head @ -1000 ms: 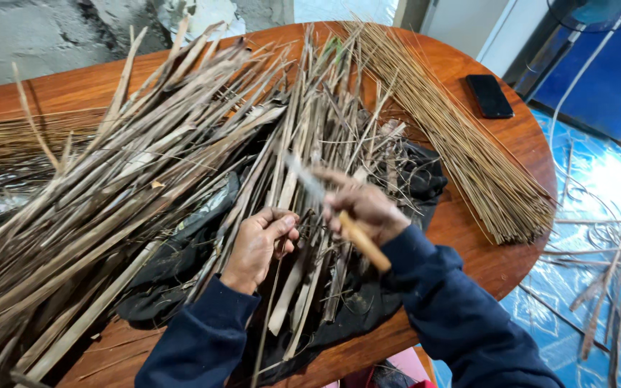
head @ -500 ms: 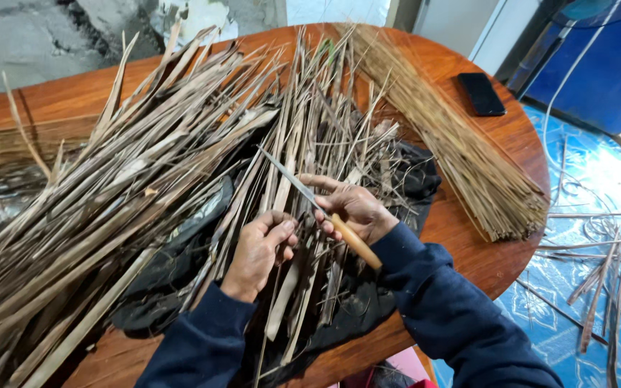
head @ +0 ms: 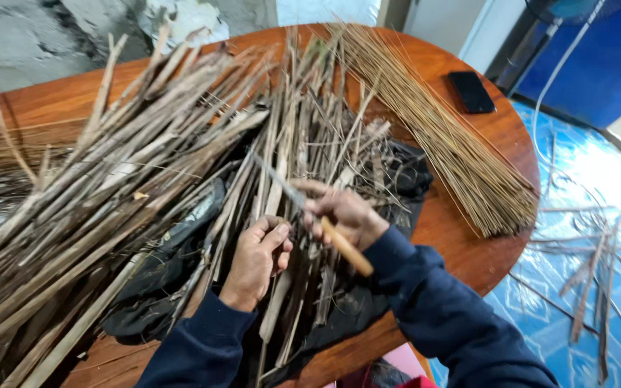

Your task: The person uses a knife to split dried palm leaves into thin strips on a wooden table. They repeatedly hold a leaf, slice it lengthwise, and place the resulting strips into a growing pile on the table.

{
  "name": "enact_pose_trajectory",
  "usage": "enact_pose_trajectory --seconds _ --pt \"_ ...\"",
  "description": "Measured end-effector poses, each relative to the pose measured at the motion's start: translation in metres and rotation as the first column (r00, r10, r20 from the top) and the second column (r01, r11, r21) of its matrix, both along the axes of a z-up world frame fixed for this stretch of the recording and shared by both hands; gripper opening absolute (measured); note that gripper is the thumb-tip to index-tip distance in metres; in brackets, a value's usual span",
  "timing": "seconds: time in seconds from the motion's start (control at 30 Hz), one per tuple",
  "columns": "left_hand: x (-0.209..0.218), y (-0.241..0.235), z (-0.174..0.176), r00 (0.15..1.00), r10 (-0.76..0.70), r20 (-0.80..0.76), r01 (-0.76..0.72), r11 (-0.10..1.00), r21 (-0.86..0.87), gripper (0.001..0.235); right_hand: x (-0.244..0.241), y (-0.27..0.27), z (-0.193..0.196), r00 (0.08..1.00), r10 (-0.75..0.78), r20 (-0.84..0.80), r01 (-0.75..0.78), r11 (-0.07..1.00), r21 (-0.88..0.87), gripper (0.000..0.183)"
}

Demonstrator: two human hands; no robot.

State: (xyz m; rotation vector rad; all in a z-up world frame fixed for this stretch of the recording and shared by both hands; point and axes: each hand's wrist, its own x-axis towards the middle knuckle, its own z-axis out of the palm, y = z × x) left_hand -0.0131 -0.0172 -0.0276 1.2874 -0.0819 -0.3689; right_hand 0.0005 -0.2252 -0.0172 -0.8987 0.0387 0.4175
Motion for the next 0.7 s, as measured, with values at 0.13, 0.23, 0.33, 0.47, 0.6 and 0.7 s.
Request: enact_pose_trajectory --seconds 0.13,0.23,0.33,0.47,0.6,0.7 --pt "-0.008 -0.007 0.009 0.997 -0.029 0.067 0.028 0.999 0.017 0.011 -0.003 -0.009 0.017 0.994 -0.090 -0.060 0.091 0.996 0.013 0.043" --pt "-0.014 0.000 0.020 0.997 -0.033 0.075 0.035 0.999 -0.016 0.011 0.003 -0.015 0.019 0.991 -0.129 -0.023 0.130 0.990 0.047 0.040" --pt "-0.024 0.001 0.031 0.994 -0.069 0.090 0.069 0.998 0.002 0.010 0.014 -0.037 0.024 0.973 -0.229 -0.006 0.229 0.973 0.027 0.043" --pt "-0.023 0.001 0.036 0.992 -0.129 0.014 0.129 0.992 -0.010 0.011 0.020 -0.058 0.010 0.964 -0.252 0.078 0.249 0.967 0.053 0.040" --pt "-0.005 0.004 0.025 0.994 -0.057 -0.091 0.046 0.992 -0.120 0.009 -0.003 -0.017 0.019 0.997 -0.068 0.046 0.073 0.989 -0.131 0.045" --pt "0.000 0.015 0.032 0.992 -0.020 -0.126 0.000 0.988 -0.157 0.010 -0.032 0.023 0.036 0.995 0.072 -0.062 -0.077 0.994 -0.079 0.048"
